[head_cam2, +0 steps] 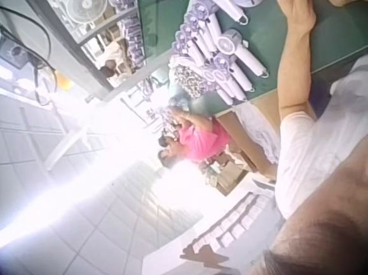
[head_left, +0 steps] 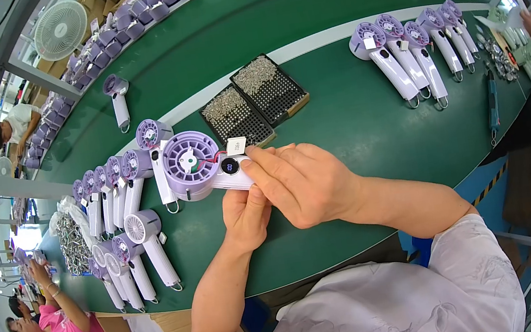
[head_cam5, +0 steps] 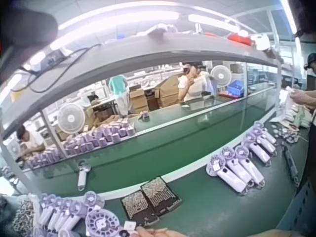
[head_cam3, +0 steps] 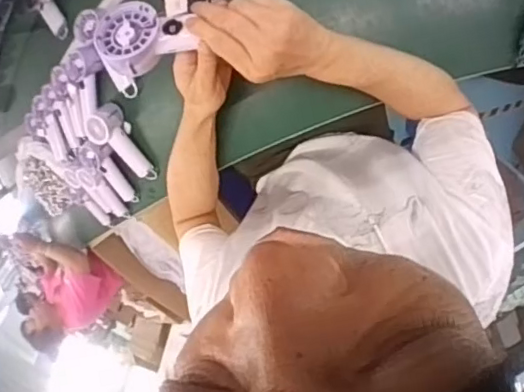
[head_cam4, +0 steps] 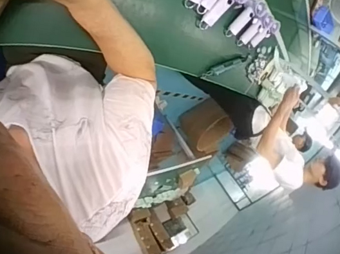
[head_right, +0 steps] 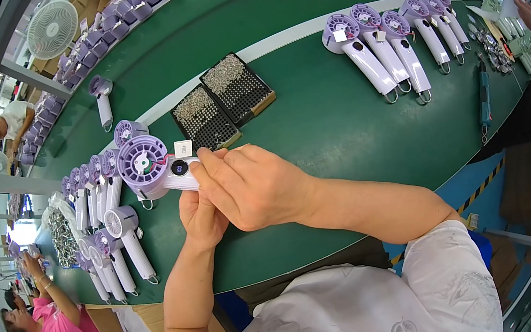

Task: The person assembles portable fans by driving screws into the fan bodies using an electric screwdriver, testing the fan buttons and folding the fan heads, and placing the fans onto the conveyor table.

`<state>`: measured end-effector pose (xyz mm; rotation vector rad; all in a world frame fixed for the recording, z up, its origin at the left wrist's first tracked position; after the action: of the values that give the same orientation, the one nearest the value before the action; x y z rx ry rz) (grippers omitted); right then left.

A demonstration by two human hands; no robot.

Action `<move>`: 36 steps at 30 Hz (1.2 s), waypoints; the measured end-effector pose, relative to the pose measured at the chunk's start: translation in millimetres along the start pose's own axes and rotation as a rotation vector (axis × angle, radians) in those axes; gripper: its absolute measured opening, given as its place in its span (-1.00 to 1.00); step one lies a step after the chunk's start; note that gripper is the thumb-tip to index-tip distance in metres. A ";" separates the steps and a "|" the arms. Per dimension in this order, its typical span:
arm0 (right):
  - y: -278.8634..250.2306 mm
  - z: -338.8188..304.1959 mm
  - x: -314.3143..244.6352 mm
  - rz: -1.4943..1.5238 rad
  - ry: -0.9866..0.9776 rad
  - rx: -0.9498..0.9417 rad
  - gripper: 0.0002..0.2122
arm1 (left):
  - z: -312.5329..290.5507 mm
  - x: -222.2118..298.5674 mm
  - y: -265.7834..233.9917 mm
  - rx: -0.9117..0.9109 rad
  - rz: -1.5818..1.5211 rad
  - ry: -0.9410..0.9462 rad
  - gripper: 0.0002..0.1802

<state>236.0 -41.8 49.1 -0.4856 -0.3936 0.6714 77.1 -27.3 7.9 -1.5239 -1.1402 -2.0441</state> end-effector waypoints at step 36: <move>-0.3 -9.5 -2.6 0.356 0.266 0.092 -0.66 | -3.6 -16.4 -40.3 0.323 -0.180 0.033 -0.45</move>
<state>239.0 -46.6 41.1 -0.5552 -0.0229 0.9506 53.3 -8.2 -23.3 -1.2654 -1.5548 -1.8692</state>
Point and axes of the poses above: each hand's wrist, its own z-axis towards the middle knuckle, its own y-axis out of the palm, x = y × z, the point moved 1 cm from there along z, towards the middle knuckle, and after that the axes turned 8 degrees about -y, right-handed, at the moved point
